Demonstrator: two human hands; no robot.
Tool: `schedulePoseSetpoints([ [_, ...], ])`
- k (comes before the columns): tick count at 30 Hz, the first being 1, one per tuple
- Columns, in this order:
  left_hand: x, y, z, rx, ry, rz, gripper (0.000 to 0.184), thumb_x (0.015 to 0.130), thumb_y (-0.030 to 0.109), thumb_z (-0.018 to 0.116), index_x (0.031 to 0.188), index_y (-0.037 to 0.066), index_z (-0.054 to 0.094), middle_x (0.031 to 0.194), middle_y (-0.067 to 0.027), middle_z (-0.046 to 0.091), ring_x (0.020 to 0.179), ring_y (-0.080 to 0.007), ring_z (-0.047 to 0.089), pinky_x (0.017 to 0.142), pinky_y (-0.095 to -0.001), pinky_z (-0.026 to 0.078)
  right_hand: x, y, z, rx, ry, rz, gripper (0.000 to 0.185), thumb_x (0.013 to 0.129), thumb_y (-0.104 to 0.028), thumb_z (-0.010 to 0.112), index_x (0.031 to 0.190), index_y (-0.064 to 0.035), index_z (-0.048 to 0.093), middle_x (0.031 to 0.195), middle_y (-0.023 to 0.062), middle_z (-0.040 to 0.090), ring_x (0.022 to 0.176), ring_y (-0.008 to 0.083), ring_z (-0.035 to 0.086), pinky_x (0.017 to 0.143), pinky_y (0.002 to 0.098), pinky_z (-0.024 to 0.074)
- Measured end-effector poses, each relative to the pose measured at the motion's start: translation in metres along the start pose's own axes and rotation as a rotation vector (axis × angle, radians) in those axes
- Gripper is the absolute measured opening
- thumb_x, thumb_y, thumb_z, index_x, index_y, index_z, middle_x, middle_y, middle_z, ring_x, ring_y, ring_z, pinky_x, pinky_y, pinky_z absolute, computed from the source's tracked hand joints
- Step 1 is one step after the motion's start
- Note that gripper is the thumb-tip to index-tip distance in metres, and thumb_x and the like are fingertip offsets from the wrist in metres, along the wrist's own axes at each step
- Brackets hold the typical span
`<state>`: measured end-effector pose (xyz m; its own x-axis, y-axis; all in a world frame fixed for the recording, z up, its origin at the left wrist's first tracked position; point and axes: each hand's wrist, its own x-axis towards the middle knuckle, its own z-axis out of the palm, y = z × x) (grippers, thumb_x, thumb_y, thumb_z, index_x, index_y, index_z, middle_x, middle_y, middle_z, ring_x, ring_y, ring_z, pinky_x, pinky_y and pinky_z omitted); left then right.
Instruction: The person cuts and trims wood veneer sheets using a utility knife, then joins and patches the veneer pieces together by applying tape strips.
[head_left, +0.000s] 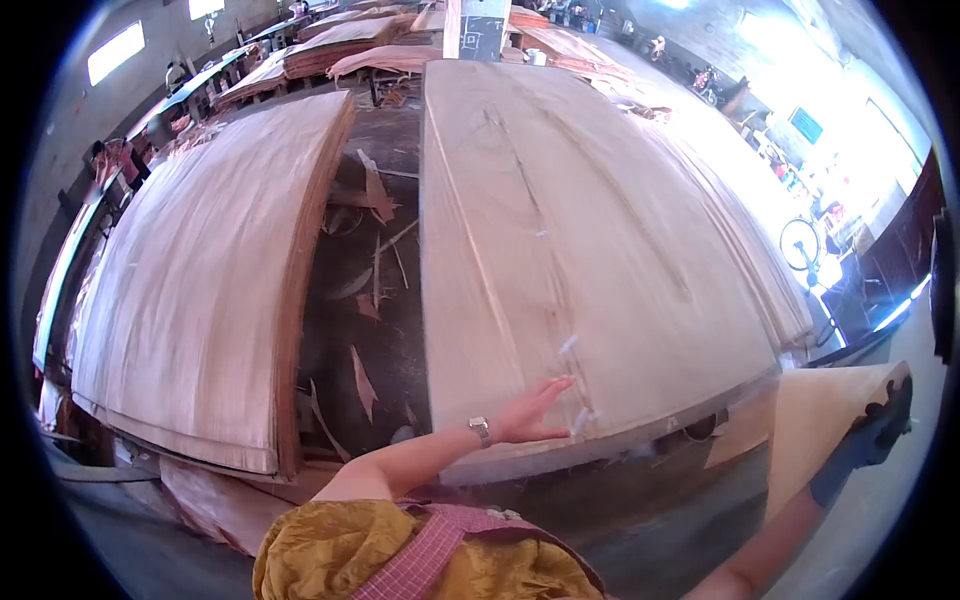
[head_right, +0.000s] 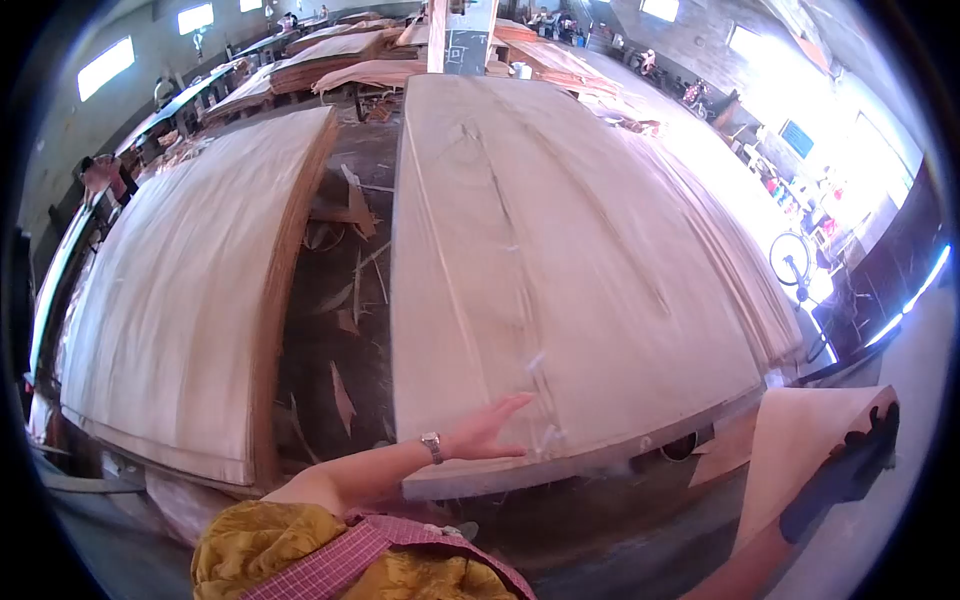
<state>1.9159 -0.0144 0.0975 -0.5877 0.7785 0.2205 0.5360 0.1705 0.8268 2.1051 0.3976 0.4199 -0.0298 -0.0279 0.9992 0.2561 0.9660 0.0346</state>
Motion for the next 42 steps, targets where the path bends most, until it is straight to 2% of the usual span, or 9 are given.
schedulePoseSetpoints([
  [2,-0.020,-0.018,-0.033,-0.010,0.032,0.019,0.094,0.083,0.046,0.070,0.150,0.005,0.018,0.147,-0.0226,0.032,0.136,-0.0382,0.034,0.113,-0.0444,0.029,0.012,0.000,0.023,-0.298,0.043,-0.209,0.032,0.099,-0.027,0.050,0.121,-0.0066,0.061,0.119,0.0078,0.064,0.096,0.0133,0.066,0.070,0.0239,0.0547],
  [5,-0.056,-0.062,-0.095,-0.052,0.053,-0.021,0.095,0.083,0.044,0.071,0.151,0.006,0.018,0.147,-0.0220,0.032,0.133,-0.0362,0.039,0.112,-0.0436,0.031,0.037,-0.097,0.065,0.237,0.005,0.484,0.027,0.094,-0.026,0.057,0.116,-0.0103,0.062,0.103,0.0038,0.066,0.090,0.0120,0.065,0.068,0.0191,0.0519],
  [6,-0.071,-0.077,-0.118,-0.075,0.054,-0.047,0.095,0.083,0.044,0.072,0.151,0.006,0.018,0.147,-0.0218,0.032,0.132,-0.0354,0.040,0.112,-0.0432,0.032,0.039,-0.095,0.090,-0.423,-0.074,0.230,0.028,0.094,-0.026,0.058,0.117,-0.0097,0.062,0.103,0.0038,0.065,0.091,0.0123,0.064,0.071,0.0201,0.0519],
  [12,-0.167,-0.158,-0.285,-0.258,0.117,-0.225,0.095,0.081,0.047,0.072,0.149,0.004,0.023,0.147,-0.0213,0.032,0.125,-0.0329,0.051,0.106,-0.0398,0.039,0.089,-0.265,0.191,-0.103,0.111,-0.070,0.020,0.086,-0.024,0.070,0.090,-0.0058,0.063,0.078,0.0067,0.060,0.068,0.0197,0.061,0.057,0.0308,0.0500],
  [16,-0.183,-0.188,-0.349,-0.349,0.118,-0.211,0.095,0.081,0.048,0.073,0.150,0.004,0.023,0.149,-0.0199,0.031,0.128,-0.0296,0.049,0.106,-0.0379,0.040,0.087,-0.339,0.259,0.022,-0.060,-0.046,0.026,0.092,-0.023,0.062,0.108,-0.0032,0.059,0.095,0.0081,0.061,0.083,0.0190,0.061,0.069,0.0276,0.0487],
  [21,-0.148,-0.207,-0.411,-0.454,0.009,-0.161,0.095,0.080,0.043,0.076,0.151,0.011,0.021,0.149,-0.0157,0.034,0.126,-0.0273,0.049,0.101,-0.0401,0.043,0.053,-0.391,0.367,0.311,-0.410,0.201,0.039,0.099,-0.023,0.052,0.130,0.0001,0.053,0.117,0.0098,0.063,0.103,0.0181,0.061,0.085,0.0238,0.0471],
  [32,0.030,-0.337,-0.542,-0.393,-0.243,0.082,0.091,0.082,0.042,0.074,0.149,0.007,0.024,0.144,-0.0194,0.040,0.127,-0.0300,0.048,0.104,-0.0405,0.041,-0.089,-0.560,0.637,0.963,-0.399,0.847,0.036,0.100,-0.024,0.052,0.131,-0.0058,0.054,0.108,0.0059,0.063,0.082,0.0101,0.062,0.059,0.0209,0.0470],
  [35,0.079,-0.373,-0.583,-0.259,-0.325,-0.059,0.092,0.083,0.042,0.074,0.149,0.005,0.023,0.143,-0.0202,0.041,0.126,-0.0314,0.049,0.104,-0.0406,0.041,-0.132,-0.568,0.716,0.769,-0.800,1.110,0.033,0.098,-0.030,0.055,0.123,-0.0105,0.060,0.099,0.0034,0.064,0.065,0.0084,0.060,0.040,0.0206,0.0405],
  [42,0.186,-0.446,-0.643,-0.329,-0.280,-0.179,0.108,0.076,0.050,0.076,0.152,0.006,0.013,0.148,-0.0257,0.032,0.131,-0.0386,0.043,0.107,-0.0405,0.039,-0.135,-0.635,0.844,1.060,-0.952,1.257,0.040,0.094,-0.031,0.060,0.123,-0.0026,0.058,0.114,0.0064,0.061,0.078,0.0170,0.066,0.046,0.0237,0.0445],
])
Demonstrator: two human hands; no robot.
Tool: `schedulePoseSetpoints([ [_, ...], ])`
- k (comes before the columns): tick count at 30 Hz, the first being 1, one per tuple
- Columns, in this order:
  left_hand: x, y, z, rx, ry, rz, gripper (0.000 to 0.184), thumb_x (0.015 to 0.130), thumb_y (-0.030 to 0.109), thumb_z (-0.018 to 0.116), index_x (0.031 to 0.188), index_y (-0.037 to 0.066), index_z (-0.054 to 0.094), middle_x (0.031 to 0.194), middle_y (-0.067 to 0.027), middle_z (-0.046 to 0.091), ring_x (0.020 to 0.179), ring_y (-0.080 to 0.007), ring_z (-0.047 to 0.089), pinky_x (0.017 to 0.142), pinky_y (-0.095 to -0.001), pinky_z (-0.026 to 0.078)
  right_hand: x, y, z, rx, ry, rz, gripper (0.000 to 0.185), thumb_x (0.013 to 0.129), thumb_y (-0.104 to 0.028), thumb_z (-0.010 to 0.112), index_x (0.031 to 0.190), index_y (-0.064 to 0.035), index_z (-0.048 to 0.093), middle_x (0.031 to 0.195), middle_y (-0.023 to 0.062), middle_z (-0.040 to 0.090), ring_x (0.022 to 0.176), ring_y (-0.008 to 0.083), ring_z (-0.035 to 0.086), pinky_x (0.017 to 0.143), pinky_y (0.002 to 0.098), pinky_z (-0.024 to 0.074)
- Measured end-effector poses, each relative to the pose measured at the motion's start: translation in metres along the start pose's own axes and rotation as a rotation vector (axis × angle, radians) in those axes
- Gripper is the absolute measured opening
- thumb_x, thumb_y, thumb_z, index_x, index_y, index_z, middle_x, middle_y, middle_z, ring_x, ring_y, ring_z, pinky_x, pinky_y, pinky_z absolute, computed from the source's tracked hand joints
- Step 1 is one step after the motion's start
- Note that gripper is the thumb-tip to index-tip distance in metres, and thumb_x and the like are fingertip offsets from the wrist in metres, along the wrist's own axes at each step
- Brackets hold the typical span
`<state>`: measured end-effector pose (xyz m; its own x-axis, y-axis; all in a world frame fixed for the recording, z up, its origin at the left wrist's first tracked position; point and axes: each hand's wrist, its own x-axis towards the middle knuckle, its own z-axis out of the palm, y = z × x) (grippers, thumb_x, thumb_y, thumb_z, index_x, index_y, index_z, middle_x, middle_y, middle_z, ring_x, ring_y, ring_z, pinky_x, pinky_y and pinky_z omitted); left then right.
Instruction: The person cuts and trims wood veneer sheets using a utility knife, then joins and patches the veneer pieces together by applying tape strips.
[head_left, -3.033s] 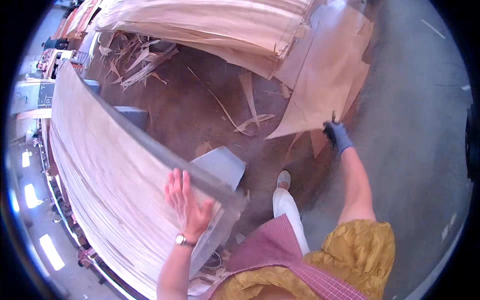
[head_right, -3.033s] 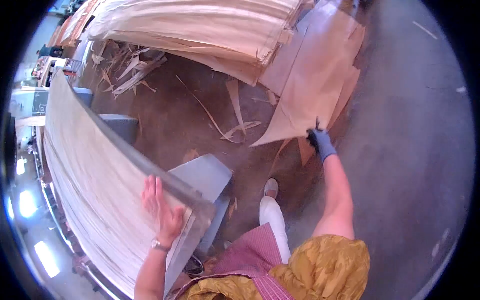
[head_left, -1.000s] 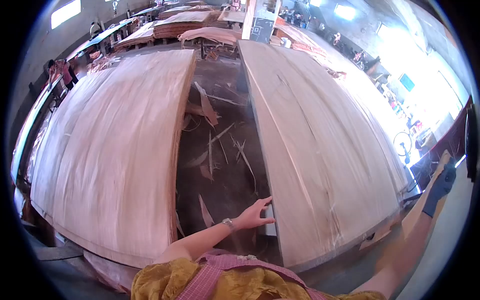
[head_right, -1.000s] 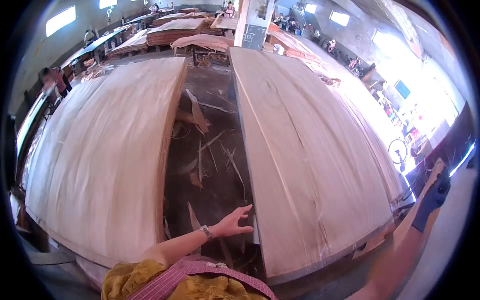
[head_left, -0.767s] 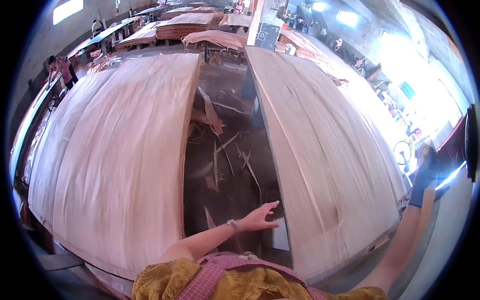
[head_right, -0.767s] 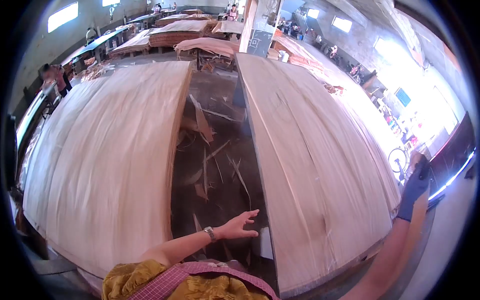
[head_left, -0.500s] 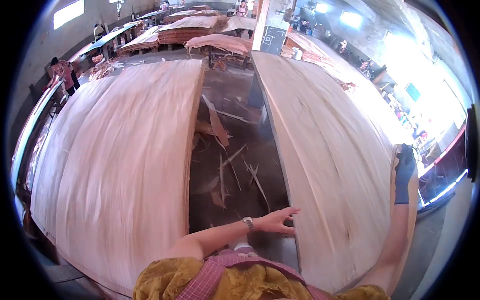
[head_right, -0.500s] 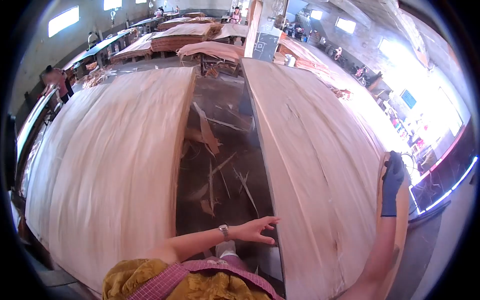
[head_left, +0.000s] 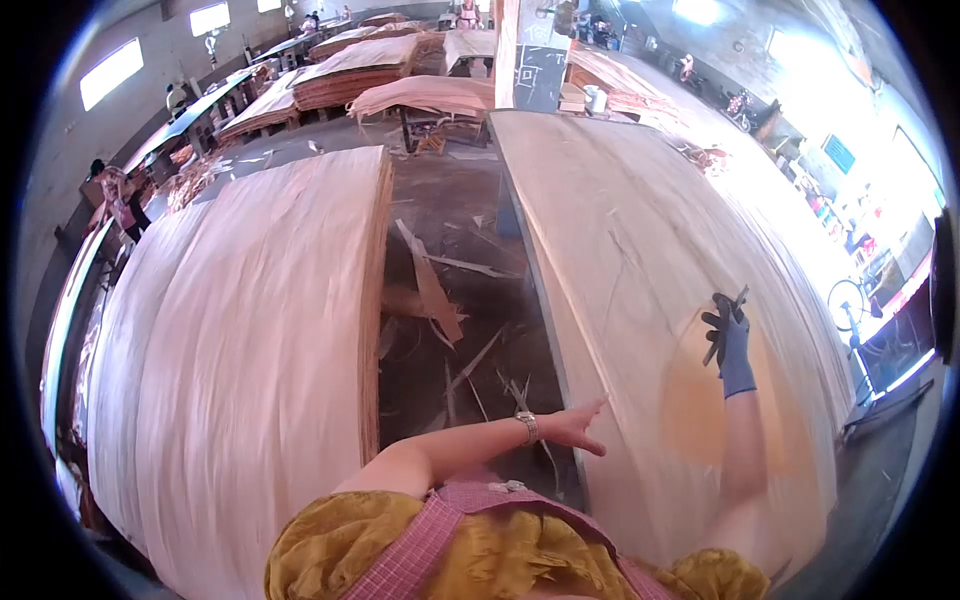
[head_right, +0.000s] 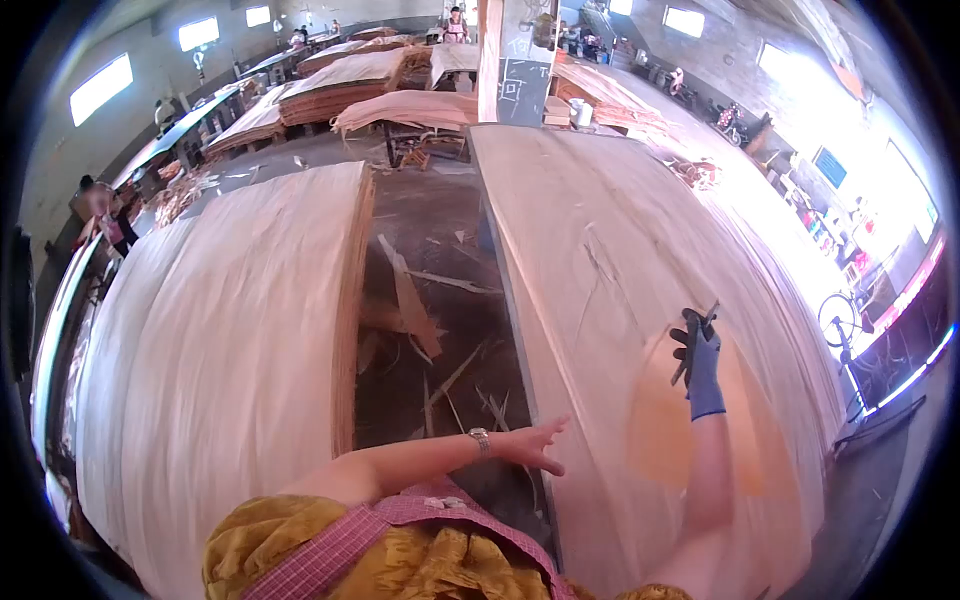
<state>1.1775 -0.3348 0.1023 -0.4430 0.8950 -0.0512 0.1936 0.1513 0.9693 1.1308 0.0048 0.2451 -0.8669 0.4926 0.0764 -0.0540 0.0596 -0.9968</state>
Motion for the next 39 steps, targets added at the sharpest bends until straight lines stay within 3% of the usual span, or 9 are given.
schedulePoseSetpoints([
  [3,0.070,-0.056,-0.019,0.143,0.184,0.017,0.118,0.069,0.051,0.082,0.152,0.006,0.011,0.152,-0.0265,0.023,0.142,-0.0350,0.025,0.115,-0.0392,0.026,0.031,-0.019,0.039,0.024,-0.014,0.030,0.040,0.095,-0.032,0.058,0.122,-0.0022,0.058,0.113,0.0066,0.061,0.076,0.0173,0.066,0.046,0.0243,0.0447],
  [5,0.131,-0.089,-0.048,0.238,0.041,0.231,0.112,0.070,0.048,0.082,0.152,0.007,0.017,0.155,-0.0221,0.021,0.143,-0.0317,0.022,0.116,-0.0386,0.025,0.058,-0.010,0.052,0.071,-0.047,0.044,0.043,0.095,-0.033,0.059,0.123,-0.0007,0.057,0.119,0.0068,0.062,0.085,0.0185,0.067,0.051,0.0253,0.0471],
  [10,0.166,-0.049,-0.122,-0.265,0.047,0.338,0.074,0.085,0.044,0.071,0.143,0.009,0.041,0.144,-0.0104,0.043,0.130,-0.0245,0.043,0.107,-0.0379,0.036,0.112,0.002,0.105,0.103,0.103,0.046,0.041,0.099,-0.030,0.054,0.129,-0.0022,0.055,0.121,0.0097,0.059,0.090,0.0202,0.066,0.053,0.0252,0.0473],
  [15,0.228,-0.070,-0.177,-0.499,-0.114,-0.221,0.056,0.098,0.052,0.045,0.141,0.015,0.042,0.128,-0.0037,0.053,0.112,-0.0180,0.058,0.087,-0.0332,0.048,0.077,0.014,0.132,-0.304,0.250,-0.005,0.033,0.101,-0.022,0.049,0.126,-0.0035,0.058,0.111,0.0092,0.061,0.082,0.0120,0.058,0.060,0.0249,0.0482],
  [20,0.301,-0.067,-0.218,-0.604,-0.089,-0.378,0.050,0.101,0.048,0.040,0.139,0.015,0.044,0.128,-0.0038,0.052,0.102,-0.0193,0.064,0.080,-0.0328,0.052,0.018,0.082,0.107,-0.941,0.458,-0.333,0.026,0.096,-0.008,0.055,0.120,0.0030,0.058,0.118,0.0171,0.058,0.109,0.0287,0.058,0.091,0.0350,0.0475],
  [26,0.374,-0.037,-0.297,-0.642,0.129,-0.298,0.044,0.100,0.044,0.044,0.123,0.008,0.054,0.097,-0.0103,0.067,0.078,-0.0211,0.069,0.065,-0.0355,0.057,-0.040,0.179,0.036,-0.837,0.761,0.015,0.034,0.094,-0.014,0.060,0.123,0.0044,0.056,0.123,0.0177,0.052,0.113,0.0306,0.057,0.089,0.0359,0.0518],
  [29,0.409,-0.071,-0.349,-0.659,0.294,-0.290,0.050,0.097,0.048,0.047,0.122,0.005,0.054,0.098,-0.0122,0.066,0.080,-0.0219,0.069,0.067,-0.0377,0.058,-0.045,0.200,0.020,-0.657,0.856,0.080,0.043,0.091,-0.013,0.066,0.127,0.0043,0.052,0.126,0.0162,0.049,0.114,0.0287,0.057,0.089,0.0348,0.0534],
  [33,0.405,-0.062,-0.377,-0.964,0.511,-0.341,0.050,0.090,0.045,0.059,0.118,0.005,0.054,0.098,-0.0100,0.067,0.080,-0.0222,0.069,0.070,-0.0396,0.058,-0.038,0.225,0.004,-0.562,0.773,0.114,0.054,0.087,-0.011,0.070,0.134,0.0023,0.046,0.129,0.0148,0.043,0.112,0.0261,0.055,0.091,0.0319,0.0518],
  [39,0.433,-0.109,-0.353,-0.686,0.492,-0.498,0.038,0.082,0.024,0.070,0.112,0.007,0.055,0.101,-0.0064,0.067,0.089,-0.0201,0.065,0.074,-0.0385,0.056,-0.026,0.249,-0.006,-0.952,0.555,0.141,0.059,0.084,-0.012,0.074,0.134,0.0032,0.046,0.126,0.0136,0.043,0.107,0.0255,0.056,0.087,0.0321,0.0545],
])
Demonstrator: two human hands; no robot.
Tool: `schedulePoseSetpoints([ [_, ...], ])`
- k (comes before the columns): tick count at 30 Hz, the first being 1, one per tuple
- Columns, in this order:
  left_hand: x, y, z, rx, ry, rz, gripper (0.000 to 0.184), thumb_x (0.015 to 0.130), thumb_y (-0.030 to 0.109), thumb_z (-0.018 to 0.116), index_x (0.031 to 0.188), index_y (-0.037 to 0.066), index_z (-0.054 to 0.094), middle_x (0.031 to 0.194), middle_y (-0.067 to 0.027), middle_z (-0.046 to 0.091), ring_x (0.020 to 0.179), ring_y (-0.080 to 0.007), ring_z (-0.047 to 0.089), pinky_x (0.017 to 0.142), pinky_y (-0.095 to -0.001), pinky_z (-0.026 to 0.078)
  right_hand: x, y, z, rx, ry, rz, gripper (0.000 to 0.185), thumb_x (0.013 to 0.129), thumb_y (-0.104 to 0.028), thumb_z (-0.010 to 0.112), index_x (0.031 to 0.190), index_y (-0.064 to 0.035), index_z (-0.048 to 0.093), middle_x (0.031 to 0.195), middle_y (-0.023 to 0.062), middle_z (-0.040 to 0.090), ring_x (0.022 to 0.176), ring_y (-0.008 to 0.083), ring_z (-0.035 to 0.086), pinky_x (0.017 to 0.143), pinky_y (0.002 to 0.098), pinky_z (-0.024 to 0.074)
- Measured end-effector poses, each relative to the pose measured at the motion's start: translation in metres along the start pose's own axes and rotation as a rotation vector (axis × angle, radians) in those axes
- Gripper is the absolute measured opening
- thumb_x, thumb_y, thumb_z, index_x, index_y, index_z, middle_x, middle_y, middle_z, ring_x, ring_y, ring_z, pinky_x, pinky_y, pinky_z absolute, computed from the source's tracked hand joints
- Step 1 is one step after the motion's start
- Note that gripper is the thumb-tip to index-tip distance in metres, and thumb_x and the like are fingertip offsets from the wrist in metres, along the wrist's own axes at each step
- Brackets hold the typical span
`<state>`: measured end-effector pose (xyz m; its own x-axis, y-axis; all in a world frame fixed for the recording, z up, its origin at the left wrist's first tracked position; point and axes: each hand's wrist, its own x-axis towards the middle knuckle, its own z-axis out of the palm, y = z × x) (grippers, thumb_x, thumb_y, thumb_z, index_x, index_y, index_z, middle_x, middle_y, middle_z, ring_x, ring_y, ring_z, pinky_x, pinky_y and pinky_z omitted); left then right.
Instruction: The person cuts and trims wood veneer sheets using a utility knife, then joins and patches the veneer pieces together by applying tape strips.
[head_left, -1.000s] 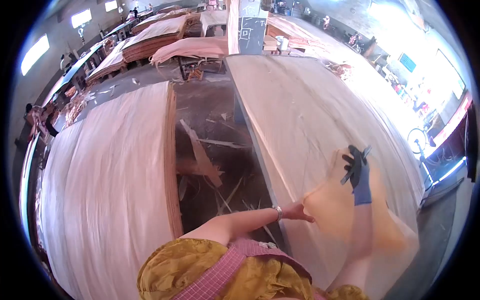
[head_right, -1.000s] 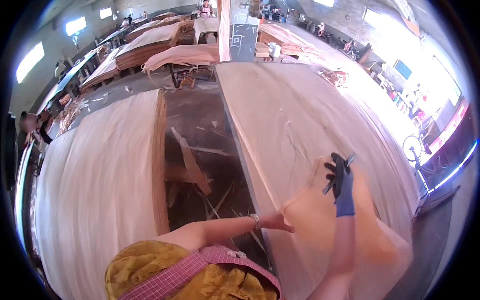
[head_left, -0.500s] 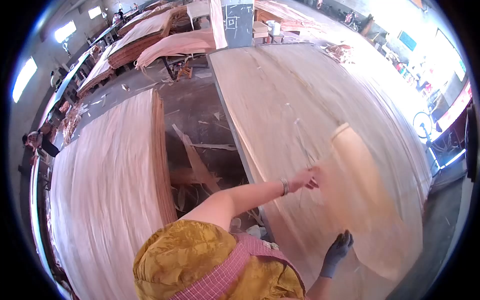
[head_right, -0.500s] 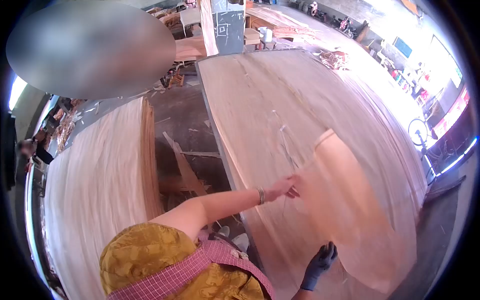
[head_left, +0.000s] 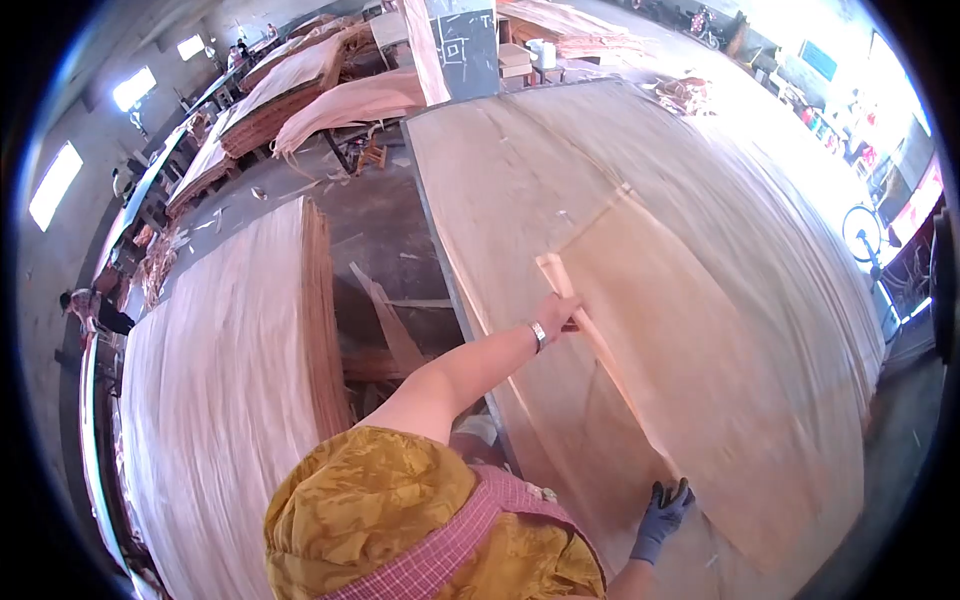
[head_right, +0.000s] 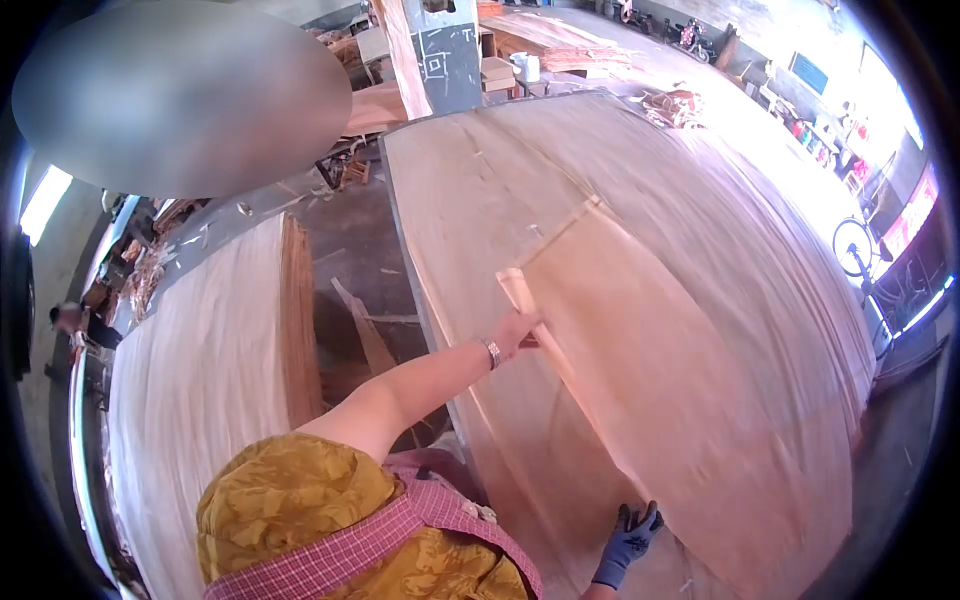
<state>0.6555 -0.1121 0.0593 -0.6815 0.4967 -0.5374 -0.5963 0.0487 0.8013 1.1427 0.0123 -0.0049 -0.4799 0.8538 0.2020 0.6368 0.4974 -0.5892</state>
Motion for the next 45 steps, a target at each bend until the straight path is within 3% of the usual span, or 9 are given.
schedulePoseSetpoints([
  [5,0.017,0.043,0.005,-0.273,0.159,0.081,0.059,0.085,0.038,0.069,0.130,0.014,0.039,0.114,-0.0086,0.060,0.098,-0.0236,0.063,0.077,-0.0435,0.055,-0.006,-0.002,-0.004,0.220,0.008,0.162,0.059,0.082,-0.013,0.075,0.131,0.0038,0.047,0.129,0.0160,0.045,0.109,0.0247,0.058,0.086,0.0326,0.0556],
  [8,0.073,0.014,-0.018,-0.020,-0.061,-0.072,0.042,0.084,0.044,0.071,0.115,0.018,0.062,0.097,-0.0052,0.066,0.077,-0.0185,0.061,0.071,-0.0380,0.055,0.000,-0.062,-0.028,0.047,0.066,0.130,0.052,0.082,-0.013,0.075,0.126,0.0008,0.052,0.122,0.0177,0.051,0.103,0.0275,0.061,0.083,0.0366,0.0539],
  [10,0.070,0.014,-0.009,0.030,0.006,0.010,0.021,0.085,0.029,0.072,0.102,0.016,0.068,0.087,0.0000,0.067,0.062,-0.0129,0.056,0.056,-0.0261,0.049,0.001,-0.051,-0.027,-0.202,0.048,0.049,0.062,0.080,-0.028,0.077,0.130,-0.0036,0.050,0.126,0.0190,0.050,0.108,0.0315,0.059,0.085,0.0406,0.0525],
  [20,0.081,0.044,-0.008,0.097,-0.179,0.066,0.012,0.088,0.014,0.065,0.097,0.006,0.066,0.087,-0.0043,0.066,0.076,-0.0172,0.067,0.061,-0.0341,0.060,-0.038,0.000,-0.011,-0.323,0.125,0.281,0.087,0.071,-0.044,0.081,0.141,-0.0121,0.039,0.127,0.0199,0.047,0.113,0.0368,0.053,0.088,0.0441,0.0496],
  [28,0.165,0.126,0.091,0.051,-0.436,0.022,0.010,0.093,0.010,0.059,0.100,0.003,0.063,0.090,-0.0079,0.068,0.083,-0.0211,0.068,0.079,-0.0363,0.061,0.016,0.077,-0.054,-0.489,-0.041,0.348,0.051,0.073,-0.027,0.078,0.121,-0.0171,0.062,0.117,0.0148,0.055,0.109,0.0336,0.056,0.085,0.0438,0.0512],
  [35,0.179,0.184,0.127,-0.116,-0.553,0.195,0.008,0.091,0.011,0.064,0.095,0.005,0.066,0.094,-0.0075,0.070,0.086,-0.0176,0.068,0.080,-0.0307,0.058,0.060,0.069,-0.147,-0.646,0.321,0.354,0.033,0.082,-0.023,0.068,0.114,-0.0160,0.065,0.106,0.0140,0.060,0.100,0.0326,0.060,0.082,0.0433,0.0509],
  [38,0.210,0.205,0.069,-0.168,-1.270,0.087,0.009,0.094,0.012,0.060,0.096,0.006,0.067,0.090,-0.0029,0.070,0.073,-0.0088,0.063,0.062,-0.0218,0.050,0.051,0.051,-0.178,-0.706,0.523,0.117,0.028,0.084,-0.021,0.068,0.111,-0.0157,0.065,0.107,0.0117,0.062,0.101,0.0321,0.060,0.081,0.0427,0.0512],
  [43,0.169,0.125,0.014,0.052,-0.307,0.092,0.017,0.093,0.015,0.063,0.108,0.008,0.065,0.097,-0.0043,0.070,0.074,-0.0105,0.064,0.065,-0.0253,0.054,-0.009,0.058,-0.154,-0.869,0.249,0.059,0.037,0.080,-0.020,0.071,0.116,-0.0198,0.063,0.113,0.0084,0.062,0.104,0.0275,0.060,0.079,0.0416,0.0546],
  [45,0.204,0.096,-0.021,0.145,-0.341,0.014,0.018,0.093,0.016,0.062,0.110,0.008,0.064,0.098,-0.0047,0.069,0.076,-0.0127,0.065,0.068,-0.0284,0.055,-0.030,0.065,-0.132,-0.929,0.091,0.150,0.034,0.081,-0.017,0.068,0.115,-0.0196,0.063,0.112,0.0070,0.061,0.104,0.0280,0.059,0.080,0.0406,0.0546],
])
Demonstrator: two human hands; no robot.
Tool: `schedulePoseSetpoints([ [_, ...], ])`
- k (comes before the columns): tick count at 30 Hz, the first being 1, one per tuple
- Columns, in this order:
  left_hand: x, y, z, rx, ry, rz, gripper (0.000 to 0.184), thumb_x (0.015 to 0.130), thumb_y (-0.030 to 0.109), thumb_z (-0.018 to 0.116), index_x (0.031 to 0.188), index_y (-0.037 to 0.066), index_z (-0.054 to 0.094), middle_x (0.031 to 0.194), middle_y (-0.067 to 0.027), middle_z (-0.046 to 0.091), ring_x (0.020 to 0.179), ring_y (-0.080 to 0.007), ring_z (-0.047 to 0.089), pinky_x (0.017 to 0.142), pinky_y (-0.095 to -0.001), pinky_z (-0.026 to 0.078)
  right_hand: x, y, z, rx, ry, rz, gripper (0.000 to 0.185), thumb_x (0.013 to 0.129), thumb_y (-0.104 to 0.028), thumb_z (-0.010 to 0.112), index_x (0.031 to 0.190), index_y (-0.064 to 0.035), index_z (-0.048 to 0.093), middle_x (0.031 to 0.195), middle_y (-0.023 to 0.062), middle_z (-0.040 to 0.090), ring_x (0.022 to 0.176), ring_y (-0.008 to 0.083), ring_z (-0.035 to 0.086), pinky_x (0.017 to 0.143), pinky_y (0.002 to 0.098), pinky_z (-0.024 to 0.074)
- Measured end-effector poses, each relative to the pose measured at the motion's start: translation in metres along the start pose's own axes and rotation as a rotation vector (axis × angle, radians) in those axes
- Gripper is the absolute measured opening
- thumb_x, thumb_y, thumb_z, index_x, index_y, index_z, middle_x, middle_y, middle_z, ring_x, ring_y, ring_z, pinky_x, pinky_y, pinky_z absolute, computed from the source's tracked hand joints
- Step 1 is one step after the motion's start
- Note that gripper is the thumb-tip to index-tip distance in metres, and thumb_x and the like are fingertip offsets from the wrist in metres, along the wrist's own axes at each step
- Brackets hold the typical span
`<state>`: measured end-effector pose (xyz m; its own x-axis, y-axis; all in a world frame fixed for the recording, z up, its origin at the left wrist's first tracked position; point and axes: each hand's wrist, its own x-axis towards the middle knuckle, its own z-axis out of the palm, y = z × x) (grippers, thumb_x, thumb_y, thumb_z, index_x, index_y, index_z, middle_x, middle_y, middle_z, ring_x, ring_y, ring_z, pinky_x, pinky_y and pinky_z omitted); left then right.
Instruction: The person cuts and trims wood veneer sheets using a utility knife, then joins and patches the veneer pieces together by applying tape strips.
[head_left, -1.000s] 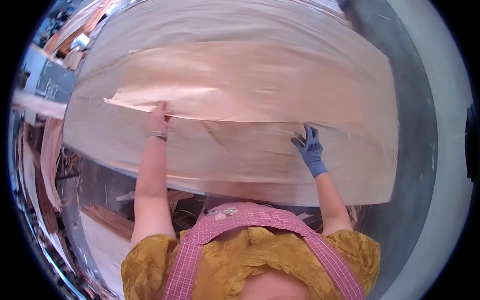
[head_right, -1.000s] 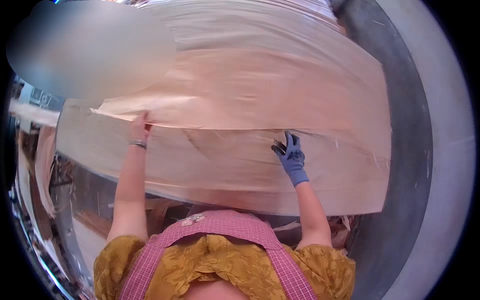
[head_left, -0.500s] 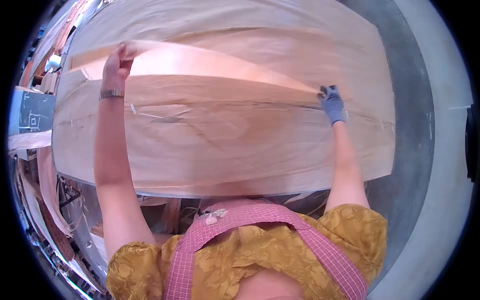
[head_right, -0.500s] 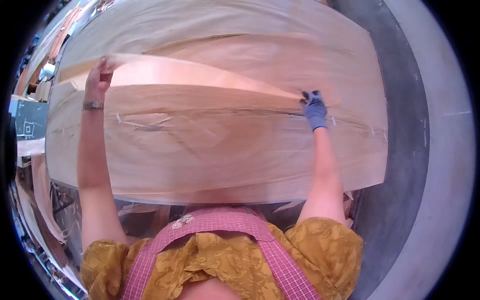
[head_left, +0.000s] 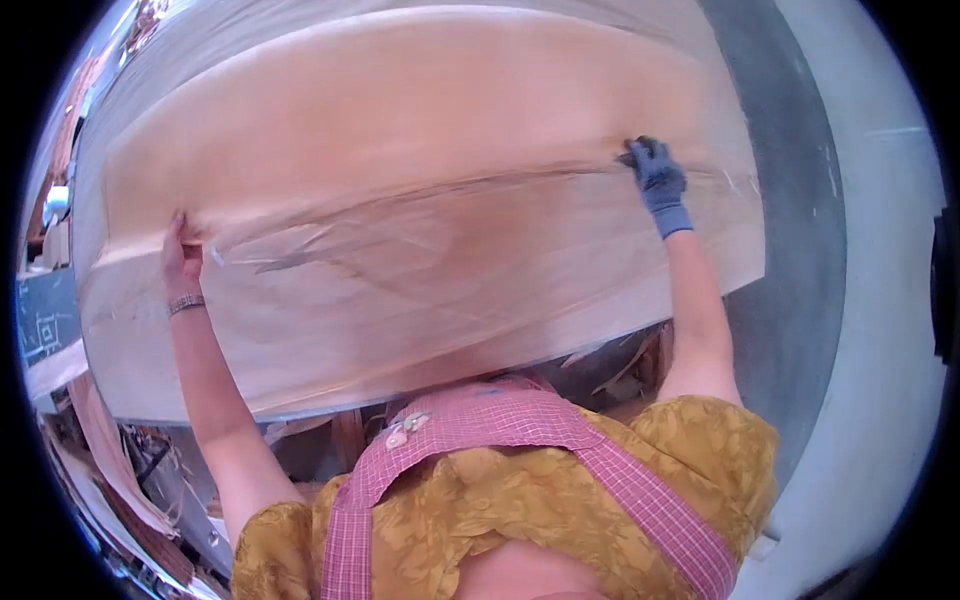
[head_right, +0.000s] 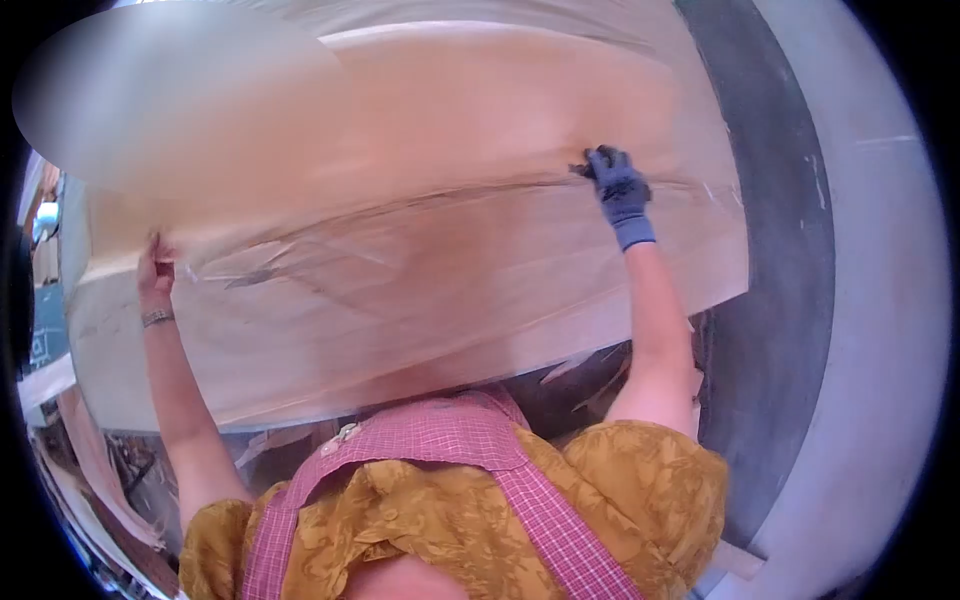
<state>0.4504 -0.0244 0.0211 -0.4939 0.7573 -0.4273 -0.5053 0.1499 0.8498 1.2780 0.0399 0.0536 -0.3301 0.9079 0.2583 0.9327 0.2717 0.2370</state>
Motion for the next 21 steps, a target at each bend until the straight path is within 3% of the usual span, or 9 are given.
schedulePoseSetpoints([
  [4,0.048,-0.031,-0.038,0.045,-0.069,-0.117,0.018,0.094,0.015,0.060,0.110,0.007,0.063,0.093,-0.0038,0.067,0.079,-0.0158,0.066,0.065,-0.0286,0.056,-0.023,-0.021,0.011,0.057,-0.212,0.098,0.028,0.086,-0.022,0.064,0.114,-0.0188,0.062,0.114,0.0091,0.060,0.106,0.0300,0.058,0.081,0.0432,0.0536],
  [6,0.070,-0.023,-0.068,0.019,-0.130,-0.127,0.017,0.094,0.015,0.061,0.107,0.005,0.063,0.088,-0.0037,0.065,0.077,-0.0143,0.064,0.056,-0.0233,0.052,0.003,-0.045,0.038,0.110,-0.218,0.070,0.025,0.087,-0.023,0.063,0.112,-0.0174,0.062,0.114,0.0104,0.060,0.107,0.0312,0.057,0.081,0.0442,0.0530],
  [8,0.026,-0.011,-0.045,0.040,-0.005,0.118,0.011,0.093,0.015,0.063,0.098,0.006,0.065,0.082,-0.0015,0.061,0.066,-0.0093,0.055,0.044,-0.0178,0.036,0.004,-0.051,0.079,0.226,-0.025,-0.088,0.020,0.090,-0.026,0.060,0.105,-0.0126,0.062,0.109,0.0125,0.061,0.106,0.0334,0.056,0.081,0.0456,0.0515],
  [10,0.070,-0.036,-0.044,0.025,0.060,0.044,0.005,0.088,0.012,0.067,0.091,0.008,0.064,0.083,-0.0009,0.060,0.065,-0.0125,0.053,0.048,-0.0251,0.040,0.002,-0.046,0.058,0.244,-0.157,0.045,0.019,0.093,-0.025,0.058,0.106,-0.0125,0.065,0.112,0.0143,0.061,0.108,0.0331,0.056,0.085,0.0441,0.0504],
  [11,0.006,-0.011,0.020,0.168,0.226,0.055,0.010,0.085,0.011,0.068,0.094,0.008,0.063,0.087,-0.0030,0.062,0.069,-0.0151,0.057,0.053,-0.0290,0.044,-0.005,-0.038,0.055,0.242,-0.053,0.007,0.019,0.093,-0.024,0.059,0.108,-0.0125,0.065,0.111,0.0142,0.061,0.104,0.0330,0.058,0.084,0.0439,0.0505],
  [12,0.016,-0.025,0.026,-0.032,0.307,0.102,0.020,0.082,0.009,0.069,0.101,0.007,0.062,0.091,-0.0059,0.064,0.077,-0.0187,0.063,0.059,-0.0330,0.051,-0.007,-0.036,0.043,0.218,-0.143,0.040,0.021,0.093,-0.023,0.059,0.109,-0.0119,0.065,0.111,0.0142,0.060,0.102,0.0330,0.058,0.083,0.0433,0.0507],
  [14,-0.009,-0.033,0.041,0.004,0.292,0.169,0.028,0.080,0.007,0.070,0.106,0.004,0.061,0.094,-0.0086,0.065,0.082,-0.0210,0.065,0.062,-0.0358,0.056,-0.021,-0.030,0.039,0.230,-0.086,0.003,0.022,0.093,-0.024,0.060,0.111,-0.0115,0.064,0.108,0.0142,0.060,0.100,0.0331,0.059,0.081,0.0430,0.0507],
  [17,-0.030,-0.036,0.034,0.057,0.488,0.251,0.034,0.077,0.004,0.071,0.109,0.001,0.059,0.097,-0.0106,0.065,0.083,-0.0229,0.067,0.062,-0.0383,0.058,-0.016,-0.026,0.027,0.197,-0.180,-0.074,0.029,0.088,-0.028,0.065,0.115,-0.0161,0.063,0.108,0.0131,0.058,0.102,0.0313,0.057,0.079,0.0434,0.0517],
  [21,-0.019,-0.020,0.042,0.096,0.567,0.101,0.030,0.077,0.001,0.071,0.105,-0.001,0.061,0.094,-0.0107,0.066,0.078,-0.0216,0.067,0.061,-0.0367,0.057,0.008,-0.013,0.017,0.183,-0.280,-0.093,0.031,0.086,-0.025,0.067,0.115,-0.0164,0.064,0.107,0.0124,0.058,0.103,0.0312,0.056,0.079,0.0429,0.0513],
])
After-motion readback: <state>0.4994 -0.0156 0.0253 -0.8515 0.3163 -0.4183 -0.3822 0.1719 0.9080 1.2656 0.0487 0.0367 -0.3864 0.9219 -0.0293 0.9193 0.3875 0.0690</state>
